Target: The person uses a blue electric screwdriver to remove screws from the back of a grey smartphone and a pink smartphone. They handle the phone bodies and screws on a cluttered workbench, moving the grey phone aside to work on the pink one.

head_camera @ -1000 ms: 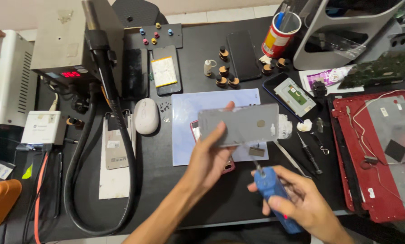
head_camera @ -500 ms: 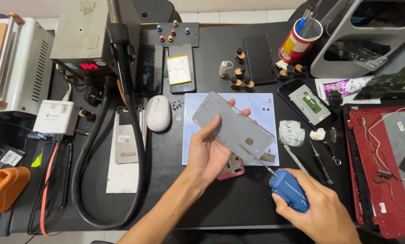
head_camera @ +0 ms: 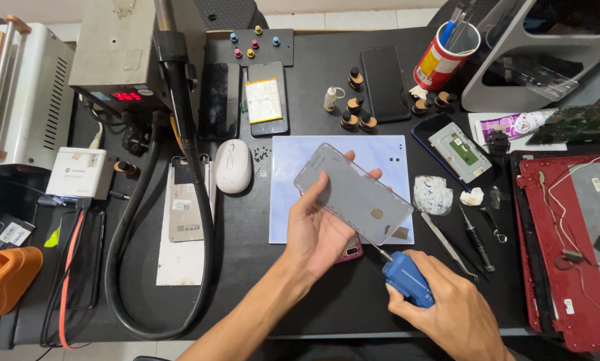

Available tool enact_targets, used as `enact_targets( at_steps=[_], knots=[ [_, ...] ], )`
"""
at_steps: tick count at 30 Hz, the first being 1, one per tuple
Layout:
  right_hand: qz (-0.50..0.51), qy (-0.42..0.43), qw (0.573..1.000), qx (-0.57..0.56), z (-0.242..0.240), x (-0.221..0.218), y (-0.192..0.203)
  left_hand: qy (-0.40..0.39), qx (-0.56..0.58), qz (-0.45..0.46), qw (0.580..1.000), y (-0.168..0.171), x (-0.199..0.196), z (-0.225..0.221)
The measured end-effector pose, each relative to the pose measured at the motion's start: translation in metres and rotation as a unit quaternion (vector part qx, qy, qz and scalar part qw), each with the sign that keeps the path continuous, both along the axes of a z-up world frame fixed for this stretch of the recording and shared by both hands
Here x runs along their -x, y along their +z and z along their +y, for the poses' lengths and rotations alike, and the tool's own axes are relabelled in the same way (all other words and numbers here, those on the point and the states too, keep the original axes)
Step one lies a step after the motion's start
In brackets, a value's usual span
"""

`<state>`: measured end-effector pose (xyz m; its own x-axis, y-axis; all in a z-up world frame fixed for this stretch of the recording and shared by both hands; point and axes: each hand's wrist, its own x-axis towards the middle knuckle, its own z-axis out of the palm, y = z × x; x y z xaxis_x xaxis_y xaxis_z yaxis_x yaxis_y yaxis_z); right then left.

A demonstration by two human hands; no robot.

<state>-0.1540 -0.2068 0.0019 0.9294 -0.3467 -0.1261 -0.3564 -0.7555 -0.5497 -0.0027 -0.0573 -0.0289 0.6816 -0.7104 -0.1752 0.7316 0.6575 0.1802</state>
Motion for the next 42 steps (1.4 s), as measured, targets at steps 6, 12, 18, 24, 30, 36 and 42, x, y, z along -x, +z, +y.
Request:
enact_targets(
  at_steps=[6,12,18,24,30,36,42],
  knots=[
    [0.000,0.012,1.000,-0.002,0.001,0.002,-0.004,-0.022,-0.001,-0.001,1.000,-0.003,0.011,-0.005],
    [-0.017,0.017,1.000,-0.009,-0.004,0.003,0.000,-0.011,0.009,-0.026,1.000,-0.001,0.005,-0.004],
    [-0.007,0.007,1.000,-0.013,0.002,-0.001,0.007,-0.008,-0.008,-0.031,0.999,0.002,0.008,-0.004],
    [-0.023,0.019,1.000,-0.005,0.002,-0.001,0.009,-0.015,-0.006,-0.022,1.000,0.003,0.009,-0.006],
    [-0.023,0.022,0.999,-0.005,0.000,0.001,0.007,-0.010,0.014,-0.041,0.999,0.007,0.010,-0.005],
    [-0.023,0.019,0.999,-0.015,0.001,0.002,0.008,-0.017,-0.005,-0.020,1.000,0.010,0.014,-0.006],
    [-0.004,0.006,1.000,-0.003,0.004,0.000,0.011,-0.020,-0.025,-0.049,0.998,0.009,0.018,-0.007]
  ],
)
